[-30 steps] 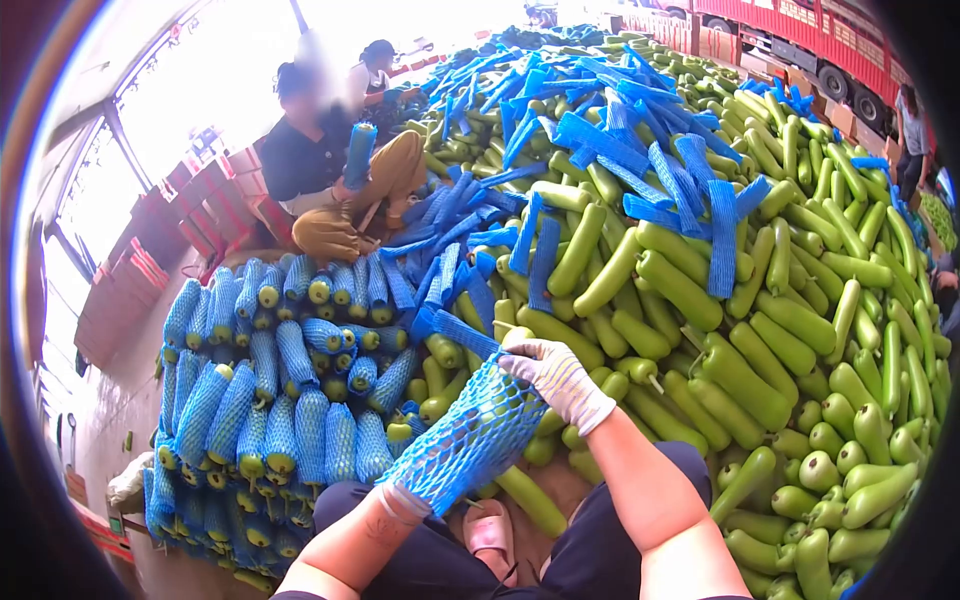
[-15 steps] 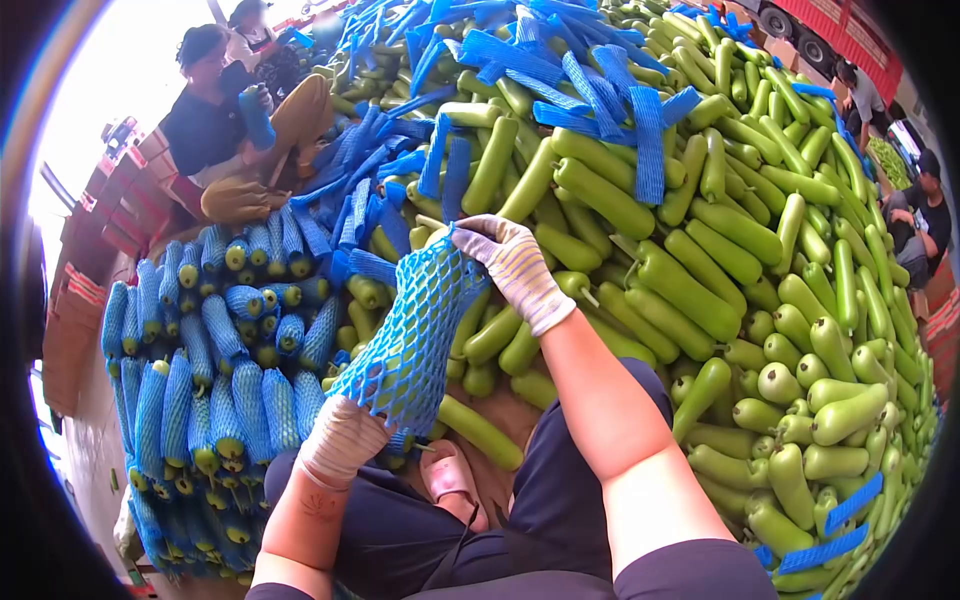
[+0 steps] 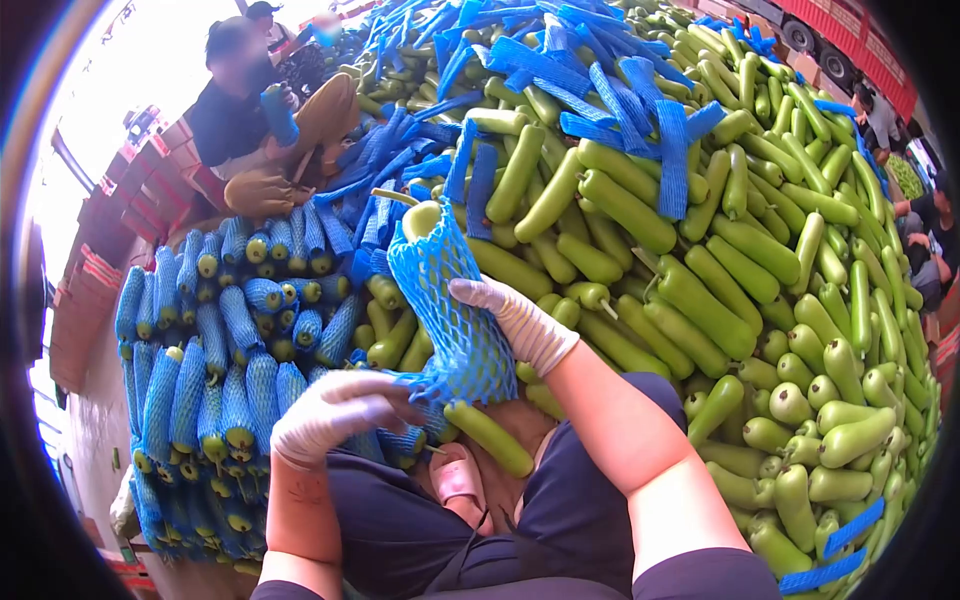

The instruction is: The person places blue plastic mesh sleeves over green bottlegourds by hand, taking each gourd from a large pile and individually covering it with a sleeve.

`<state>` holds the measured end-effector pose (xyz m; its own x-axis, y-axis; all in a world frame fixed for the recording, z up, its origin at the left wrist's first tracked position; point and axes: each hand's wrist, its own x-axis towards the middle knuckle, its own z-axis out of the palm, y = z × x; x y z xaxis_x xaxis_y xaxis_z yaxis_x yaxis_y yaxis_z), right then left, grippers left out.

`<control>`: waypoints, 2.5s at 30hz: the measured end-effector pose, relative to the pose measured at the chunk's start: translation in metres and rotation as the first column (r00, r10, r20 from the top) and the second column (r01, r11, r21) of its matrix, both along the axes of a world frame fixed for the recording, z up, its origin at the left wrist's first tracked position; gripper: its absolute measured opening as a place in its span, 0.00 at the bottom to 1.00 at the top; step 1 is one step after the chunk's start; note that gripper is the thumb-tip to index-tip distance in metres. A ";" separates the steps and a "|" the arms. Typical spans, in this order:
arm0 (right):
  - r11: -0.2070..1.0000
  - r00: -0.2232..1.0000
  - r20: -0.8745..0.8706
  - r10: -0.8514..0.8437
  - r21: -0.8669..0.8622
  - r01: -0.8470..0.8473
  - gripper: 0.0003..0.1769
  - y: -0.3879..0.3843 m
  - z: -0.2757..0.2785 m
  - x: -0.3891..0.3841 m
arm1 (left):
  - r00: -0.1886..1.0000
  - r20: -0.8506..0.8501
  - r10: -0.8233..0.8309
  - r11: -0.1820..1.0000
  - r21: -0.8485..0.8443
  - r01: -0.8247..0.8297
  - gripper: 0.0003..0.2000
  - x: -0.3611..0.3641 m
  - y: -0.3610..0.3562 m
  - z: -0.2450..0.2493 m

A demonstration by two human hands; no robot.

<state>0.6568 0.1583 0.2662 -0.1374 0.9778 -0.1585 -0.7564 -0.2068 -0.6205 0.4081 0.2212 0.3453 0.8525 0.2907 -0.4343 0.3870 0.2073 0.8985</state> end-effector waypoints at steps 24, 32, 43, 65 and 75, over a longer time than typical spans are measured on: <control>0.959 0.918 0.283 0.279 -0.037 -0.280 0.36 -0.013 -0.002 -0.041 | 0.624 0.585 0.518 0.608 0.262 -0.750 0.11 0.010 0.052 -0.064; 0.998 0.942 0.330 -0.056 0.056 0.040 0.43 0.000 -0.013 -0.049 | 0.667 0.279 0.691 0.723 -0.243 -0.647 0.20 0.028 0.037 -0.099; 0.967 0.970 0.198 -0.142 0.237 0.093 0.30 -0.008 0.028 -0.004 | 0.427 0.658 0.620 0.784 -0.532 -0.318 0.46 -0.051 0.014 -0.012; 0.984 0.191 0.978 0.087 -0.055 -0.169 0.23 -0.013 -0.042 -0.047 | 0.267 -0.433 0.861 0.445 0.385 -0.809 0.44 -0.371 -0.238 -0.228; 0.995 -0.212 0.976 0.045 -0.062 -0.074 0.23 -0.058 -0.044 -0.025 | 0.133 -0.681 0.720 0.686 0.670 -0.285 0.37 -0.300 -0.230 -0.327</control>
<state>0.6315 0.1004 0.2219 0.1112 0.9806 -0.1615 0.7805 -0.1868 -0.5967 0.1086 -0.0093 0.0181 -0.3814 0.7678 -0.5147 0.8454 0.5150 0.1419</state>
